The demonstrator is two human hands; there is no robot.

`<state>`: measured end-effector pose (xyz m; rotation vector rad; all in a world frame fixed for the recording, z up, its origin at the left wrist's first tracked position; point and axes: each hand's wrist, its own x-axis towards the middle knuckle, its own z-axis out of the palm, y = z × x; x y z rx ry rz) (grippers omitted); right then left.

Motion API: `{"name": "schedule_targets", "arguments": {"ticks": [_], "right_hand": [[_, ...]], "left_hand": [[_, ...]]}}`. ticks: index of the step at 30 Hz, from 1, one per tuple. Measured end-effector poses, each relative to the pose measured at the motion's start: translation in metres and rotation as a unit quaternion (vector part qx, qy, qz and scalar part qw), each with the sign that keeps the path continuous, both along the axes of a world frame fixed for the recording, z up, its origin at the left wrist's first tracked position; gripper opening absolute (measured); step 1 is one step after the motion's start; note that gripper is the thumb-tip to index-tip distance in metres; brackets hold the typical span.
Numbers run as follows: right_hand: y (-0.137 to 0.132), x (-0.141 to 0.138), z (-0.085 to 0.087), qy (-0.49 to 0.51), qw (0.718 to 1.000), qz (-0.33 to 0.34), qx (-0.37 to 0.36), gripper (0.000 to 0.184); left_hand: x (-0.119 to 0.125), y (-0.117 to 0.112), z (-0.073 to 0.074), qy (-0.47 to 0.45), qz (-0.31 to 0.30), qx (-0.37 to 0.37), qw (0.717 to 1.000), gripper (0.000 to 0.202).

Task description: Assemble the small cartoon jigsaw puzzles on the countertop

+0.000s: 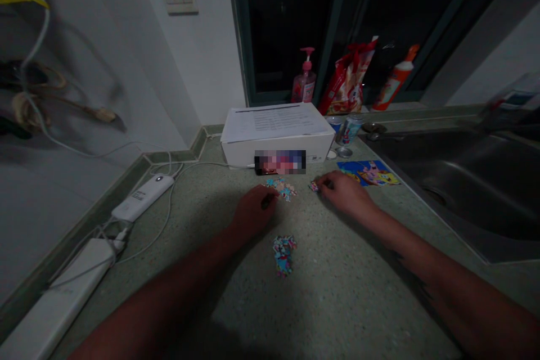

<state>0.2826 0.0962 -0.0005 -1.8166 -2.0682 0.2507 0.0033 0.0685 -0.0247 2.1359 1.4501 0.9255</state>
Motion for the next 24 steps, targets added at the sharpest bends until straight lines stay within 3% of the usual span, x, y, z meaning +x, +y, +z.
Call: {"name": "schedule_targets", "arguments": {"ticks": [5, 12, 24], "right_hand": [[-0.011, -0.016, -0.003, 0.079, 0.993, 0.061, 0.067, 0.019], [-0.032, -0.051, -0.015, 0.185, 0.964, 0.183, 0.049, 0.022], [-0.032, -0.061, -0.029, 0.33, 0.925, 0.186, -0.039, 0.02]], "left_hand": [[0.001, -0.001, 0.003, -0.008, 0.006, -0.012, 1.0, 0.015], [0.001, 0.0, 0.001, -0.018, 0.004, -0.012, 1.0, 0.016], [0.0, -0.001, -0.001, 0.01, -0.064, 0.024, 0.998, 0.016]]}}
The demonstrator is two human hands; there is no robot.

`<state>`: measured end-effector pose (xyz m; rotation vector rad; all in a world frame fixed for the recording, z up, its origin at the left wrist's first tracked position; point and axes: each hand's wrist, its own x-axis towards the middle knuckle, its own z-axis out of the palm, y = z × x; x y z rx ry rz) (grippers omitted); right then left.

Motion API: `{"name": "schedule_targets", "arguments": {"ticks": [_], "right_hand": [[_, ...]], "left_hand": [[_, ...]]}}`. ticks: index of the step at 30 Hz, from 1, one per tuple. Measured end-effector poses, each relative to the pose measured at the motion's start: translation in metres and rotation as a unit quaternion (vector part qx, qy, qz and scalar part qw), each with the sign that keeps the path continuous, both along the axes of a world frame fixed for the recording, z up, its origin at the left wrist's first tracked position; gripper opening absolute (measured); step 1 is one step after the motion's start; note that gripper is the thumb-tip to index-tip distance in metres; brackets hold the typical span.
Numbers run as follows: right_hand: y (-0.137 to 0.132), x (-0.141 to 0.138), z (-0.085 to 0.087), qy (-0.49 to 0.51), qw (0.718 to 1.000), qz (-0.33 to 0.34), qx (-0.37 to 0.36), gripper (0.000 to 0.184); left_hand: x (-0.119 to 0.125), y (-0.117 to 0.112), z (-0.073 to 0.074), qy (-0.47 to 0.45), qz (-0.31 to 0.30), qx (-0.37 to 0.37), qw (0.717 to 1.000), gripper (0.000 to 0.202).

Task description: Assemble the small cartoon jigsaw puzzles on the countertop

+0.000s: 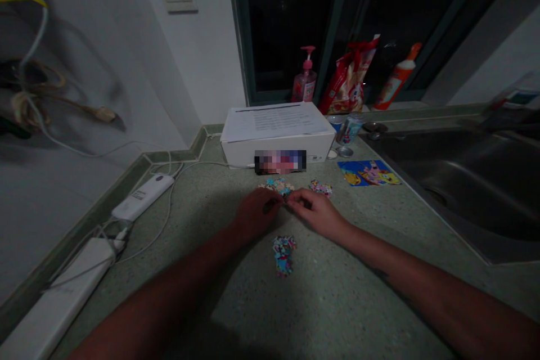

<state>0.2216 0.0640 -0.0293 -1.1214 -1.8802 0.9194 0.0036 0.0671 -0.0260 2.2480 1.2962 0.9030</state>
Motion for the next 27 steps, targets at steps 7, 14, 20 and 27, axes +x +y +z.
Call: {"name": "schedule_targets", "arguments": {"ticks": [7, 14, 20, 27], "right_hand": [[0.003, 0.0, -0.005, 0.031, 0.999, 0.006, -0.037, 0.017], [0.001, 0.002, -0.001, 0.001, 1.0, -0.013, -0.02, 0.016], [-0.012, 0.002, 0.013, -0.057, 0.995, 0.055, 0.056, 0.012], [-0.029, -0.002, 0.026, -0.117, 0.963, 0.193, 0.148, 0.015]], "left_hand": [[-0.001, -0.002, 0.001, -0.012, -0.016, 0.01, 1.0, 0.015], [-0.001, -0.004, 0.004, -0.071, 0.004, 0.019, 0.997, 0.014], [-0.001, 0.0, 0.006, -0.123, 0.084, 0.02, 0.989, 0.013], [-0.001, 0.001, 0.006, -0.12, 0.104, 0.006, 0.987, 0.015]]}}
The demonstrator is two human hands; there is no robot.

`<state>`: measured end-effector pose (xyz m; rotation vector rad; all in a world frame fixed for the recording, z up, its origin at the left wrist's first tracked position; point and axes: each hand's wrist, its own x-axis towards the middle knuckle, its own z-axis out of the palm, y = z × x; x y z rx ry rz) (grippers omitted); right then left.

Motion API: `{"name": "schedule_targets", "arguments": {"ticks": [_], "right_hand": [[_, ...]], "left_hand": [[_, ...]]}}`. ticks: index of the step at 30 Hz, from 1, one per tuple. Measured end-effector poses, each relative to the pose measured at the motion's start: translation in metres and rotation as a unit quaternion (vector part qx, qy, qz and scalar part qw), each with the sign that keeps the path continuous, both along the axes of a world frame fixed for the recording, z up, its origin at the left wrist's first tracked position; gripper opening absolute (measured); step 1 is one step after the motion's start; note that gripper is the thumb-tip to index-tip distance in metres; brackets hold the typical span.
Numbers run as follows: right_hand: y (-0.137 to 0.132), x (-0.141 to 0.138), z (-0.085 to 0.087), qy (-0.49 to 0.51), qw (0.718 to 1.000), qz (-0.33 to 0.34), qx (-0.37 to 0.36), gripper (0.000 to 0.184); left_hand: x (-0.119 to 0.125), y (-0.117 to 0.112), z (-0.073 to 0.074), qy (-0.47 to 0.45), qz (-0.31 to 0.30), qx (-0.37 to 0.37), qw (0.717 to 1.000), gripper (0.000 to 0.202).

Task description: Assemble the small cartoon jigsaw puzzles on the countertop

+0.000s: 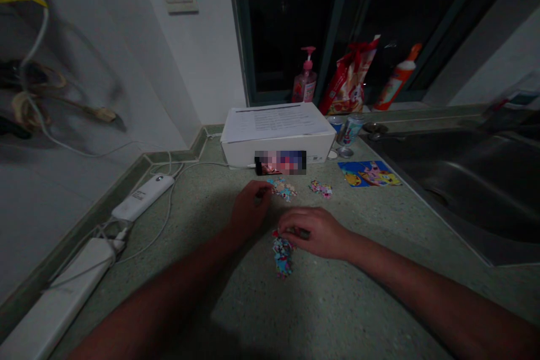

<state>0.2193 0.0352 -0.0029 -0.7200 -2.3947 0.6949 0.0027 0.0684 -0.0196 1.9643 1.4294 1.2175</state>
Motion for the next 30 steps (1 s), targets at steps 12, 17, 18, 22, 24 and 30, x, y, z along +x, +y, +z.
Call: {"name": "schedule_targets", "arguments": {"ticks": [12, 17, 18, 22, 24, 30], "right_hand": [[-0.005, 0.0, 0.005, -0.086, 0.994, 0.058, 0.03, 0.019], [-0.005, 0.001, 0.004, -0.09, 0.994, 0.05, 0.026, 0.017], [-0.004, 0.001, 0.003, -0.085, 0.995, 0.039, 0.027, 0.016], [0.006, 0.004, -0.006, -0.041, 0.995, -0.075, 0.044, 0.019], [0.014, 0.007, -0.011, -0.022, 0.988, -0.144, 0.048, 0.02], [0.033, 0.013, -0.02, -0.01, 0.968, -0.233, 0.092, 0.021]], "left_hand": [[0.0, 0.001, -0.002, -0.001, 0.004, 0.009, 1.0, 0.015], [0.0, 0.001, -0.001, 0.007, 0.008, 0.004, 1.0, 0.016], [0.0, 0.001, -0.002, 0.005, 0.006, 0.007, 1.0, 0.017], [-0.001, 0.003, -0.005, -0.008, -0.001, 0.03, 1.0, 0.017], [-0.002, 0.003, -0.006, -0.006, -0.002, 0.035, 0.999, 0.018], [-0.002, 0.003, -0.007, -0.001, 0.012, 0.038, 0.999, 0.018]]}}
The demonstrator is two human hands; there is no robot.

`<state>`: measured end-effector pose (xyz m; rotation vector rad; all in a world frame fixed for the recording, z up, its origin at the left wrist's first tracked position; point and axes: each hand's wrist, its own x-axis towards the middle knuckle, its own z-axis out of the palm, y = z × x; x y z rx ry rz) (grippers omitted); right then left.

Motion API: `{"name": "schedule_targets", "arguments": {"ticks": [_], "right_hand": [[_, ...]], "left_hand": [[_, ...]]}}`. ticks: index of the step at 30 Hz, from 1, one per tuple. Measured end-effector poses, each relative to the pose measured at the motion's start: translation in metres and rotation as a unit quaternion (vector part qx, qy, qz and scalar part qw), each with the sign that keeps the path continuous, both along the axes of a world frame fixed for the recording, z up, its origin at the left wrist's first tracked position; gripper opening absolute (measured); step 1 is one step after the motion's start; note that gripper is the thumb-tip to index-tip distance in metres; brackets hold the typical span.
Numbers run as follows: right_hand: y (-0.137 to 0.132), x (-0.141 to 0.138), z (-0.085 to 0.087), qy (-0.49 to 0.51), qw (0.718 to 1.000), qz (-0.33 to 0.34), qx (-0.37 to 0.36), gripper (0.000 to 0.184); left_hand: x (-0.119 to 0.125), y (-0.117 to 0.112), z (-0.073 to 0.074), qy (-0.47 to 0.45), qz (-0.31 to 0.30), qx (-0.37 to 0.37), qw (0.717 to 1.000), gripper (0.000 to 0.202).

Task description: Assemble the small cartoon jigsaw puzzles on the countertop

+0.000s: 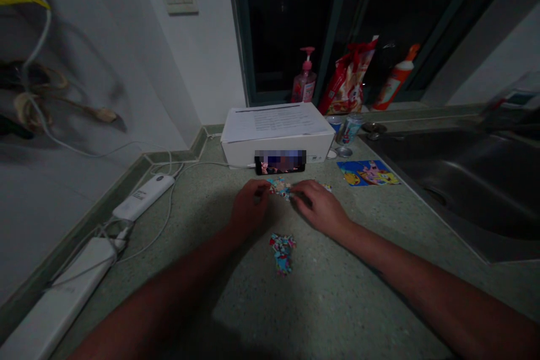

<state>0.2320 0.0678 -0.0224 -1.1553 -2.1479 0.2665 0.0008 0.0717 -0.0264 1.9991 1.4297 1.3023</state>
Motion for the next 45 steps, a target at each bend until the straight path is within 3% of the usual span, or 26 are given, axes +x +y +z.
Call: {"name": "schedule_targets", "arguments": {"ticks": [6, 12, 20, 29, 38, 45], "right_hand": [[0.006, -0.003, -0.005, -0.079, 0.997, 0.001, 0.022, 0.036], [0.01, -0.011, -0.009, -0.14, 0.986, 0.066, 0.064, 0.041], [0.011, -0.013, -0.009, -0.183, 0.979, 0.087, 0.028, 0.045], [0.008, -0.013, -0.005, -0.179, 0.977, 0.105, 0.042, 0.039], [0.006, -0.014, 0.0, -0.131, 0.984, 0.112, 0.037, 0.038], [0.006, -0.013, 0.001, -0.118, 0.986, 0.107, 0.04, 0.038]], "left_hand": [[0.001, 0.002, -0.001, 0.007, 0.012, -0.001, 1.0, 0.024], [0.002, 0.003, -0.001, 0.025, 0.006, -0.004, 1.0, 0.024], [0.003, 0.0, 0.003, 0.032, -0.005, -0.015, 0.999, 0.023], [0.002, 0.003, -0.005, 0.018, -0.007, -0.009, 1.0, 0.022], [0.002, 0.002, -0.002, 0.019, -0.017, -0.018, 1.0, 0.024], [0.002, 0.002, -0.003, 0.07, -0.031, 0.0, 0.997, 0.026]]}}
